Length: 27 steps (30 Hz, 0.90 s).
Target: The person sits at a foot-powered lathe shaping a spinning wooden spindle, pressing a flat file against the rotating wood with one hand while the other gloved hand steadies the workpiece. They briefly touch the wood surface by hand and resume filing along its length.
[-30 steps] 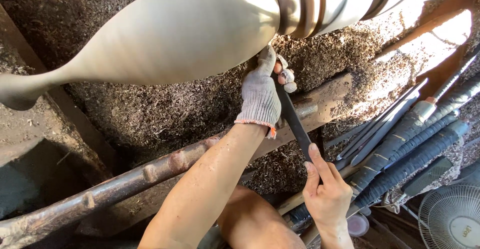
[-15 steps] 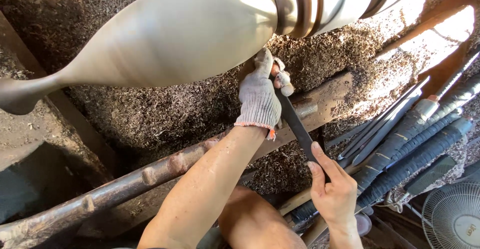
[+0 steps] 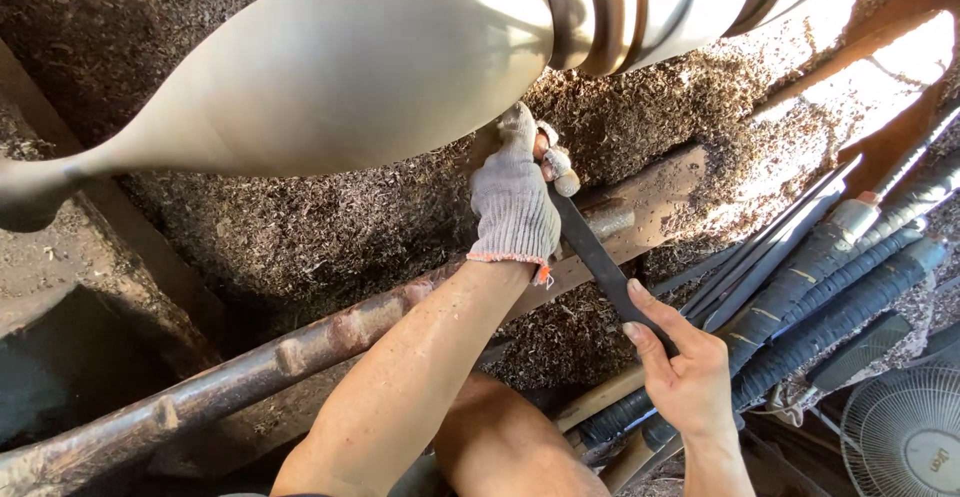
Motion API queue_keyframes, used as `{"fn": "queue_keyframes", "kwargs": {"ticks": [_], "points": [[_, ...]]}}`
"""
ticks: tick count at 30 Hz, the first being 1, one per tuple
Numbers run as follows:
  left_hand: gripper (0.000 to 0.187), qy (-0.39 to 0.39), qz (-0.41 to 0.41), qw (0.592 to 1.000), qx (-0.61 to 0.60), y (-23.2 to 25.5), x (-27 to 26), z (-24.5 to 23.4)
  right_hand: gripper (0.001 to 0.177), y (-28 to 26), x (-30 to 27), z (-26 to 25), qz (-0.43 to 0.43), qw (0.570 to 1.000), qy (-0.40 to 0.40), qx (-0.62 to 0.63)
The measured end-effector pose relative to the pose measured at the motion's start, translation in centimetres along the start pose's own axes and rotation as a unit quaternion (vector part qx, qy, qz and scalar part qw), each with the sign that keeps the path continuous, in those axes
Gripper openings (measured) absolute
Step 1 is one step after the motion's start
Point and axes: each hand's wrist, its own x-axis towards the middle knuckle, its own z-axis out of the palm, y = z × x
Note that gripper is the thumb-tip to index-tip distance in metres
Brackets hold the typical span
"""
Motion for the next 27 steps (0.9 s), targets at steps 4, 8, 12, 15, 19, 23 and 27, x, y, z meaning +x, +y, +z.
{"fn": "queue_keyframes", "kwargs": {"ticks": [4,8,12,15,19,23,27], "points": [[0.032,0.026,-0.026,0.999,0.025,-0.2,0.8,-0.4,0.044,1.3,0.3,-0.3,0.032,0.999,-0.013,0.033],[0.036,0.034,-0.013,0.999,0.034,-0.8,1.2,-1.0,0.048,2.3,0.7,-0.8,0.085,0.99,-0.041,0.107],[0.029,0.001,0.002,1.0,0.026,-3.9,5.5,-4.7,0.049,3.4,1.3,-1.4,0.152,0.974,-0.064,0.155],[0.036,0.009,0.02,0.994,0.103,-2.3,2.7,-2.7,0.049,4.4,1.8,-1.9,0.187,0.961,-0.078,0.19],[0.036,0.001,0.072,0.954,0.292,-1.9,2.0,-3.5,0.048,1.9,2.9,-2.6,0.233,0.953,-0.098,0.166],[0.033,0.006,-0.033,0.996,0.088,1.9,-2.0,-2.8,0.05,-4.2,-0.3,-1.1,0.291,0.951,-0.1,0.034],[0.027,-0.007,-0.154,0.988,0.025,3.2,-2.4,-2.6,0.046,-5.5,-5.6,4.7,0.138,0.981,0.026,-0.133]]}}
